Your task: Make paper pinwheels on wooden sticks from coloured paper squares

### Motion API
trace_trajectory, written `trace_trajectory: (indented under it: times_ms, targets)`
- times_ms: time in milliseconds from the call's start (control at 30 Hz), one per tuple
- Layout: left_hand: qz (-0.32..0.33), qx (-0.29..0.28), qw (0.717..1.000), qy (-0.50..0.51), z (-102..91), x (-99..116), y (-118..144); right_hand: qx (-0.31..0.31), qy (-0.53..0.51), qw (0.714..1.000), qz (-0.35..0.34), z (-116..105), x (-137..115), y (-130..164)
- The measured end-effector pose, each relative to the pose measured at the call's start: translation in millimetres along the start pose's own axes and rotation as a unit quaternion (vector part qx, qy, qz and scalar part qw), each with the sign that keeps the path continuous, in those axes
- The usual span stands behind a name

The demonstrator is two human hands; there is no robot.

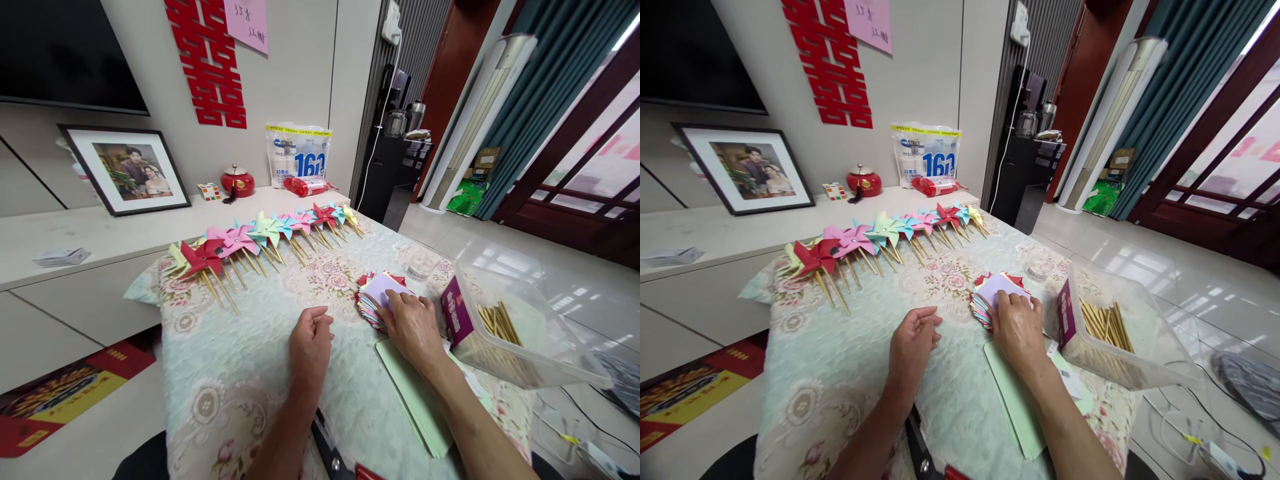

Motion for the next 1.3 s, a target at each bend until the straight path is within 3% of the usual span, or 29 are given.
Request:
trace_trajectory:
  times_ms: [433,833,1033,1100,1200,1300]
  targets:
    - [0.005,0.004,1.000,0.006,-0.3,0.7,0.3,0.013,-0.042,0.999,-0.026,2.6,7.7,-3.8]
    - [0.007,0.006,1.000,0.007,-1.0,2.6,1.1,0.009,-0.065,0.998,-0.012,-8.3,7.1,-3.2]
    - [0.069,-0.031,0.996,-0.048,5.6,4.8,4.4,0.016,-0.072,0.997,-0.017,-8.8,7.4,-2.6]
    - [0.146,-0.063,0.980,-0.116,11.9,8.9,8.5,0.014,-0.074,0.997,-0.014,-9.3,7.6,-2.9]
    - [0.288,-0.116,0.923,-0.227,27.5,17.2,18.7,0.013,-0.074,0.997,-0.012,-9.0,8.4,-4.6]
    - [0.317,-0.138,0.877,-0.333,47.9,20.4,23.3,0.013,-0.076,0.997,-0.009,-7.6,10.2,-6.6]
Point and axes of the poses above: each hand's wrist, its own y-axis away from the middle knuckle, its own z-axis out of the palm, x = y × z, the point moved 4 cm from there along -y, towards the middle knuckle, and after that the axes turned 6 degrees about -x, right-handed, at the moved point
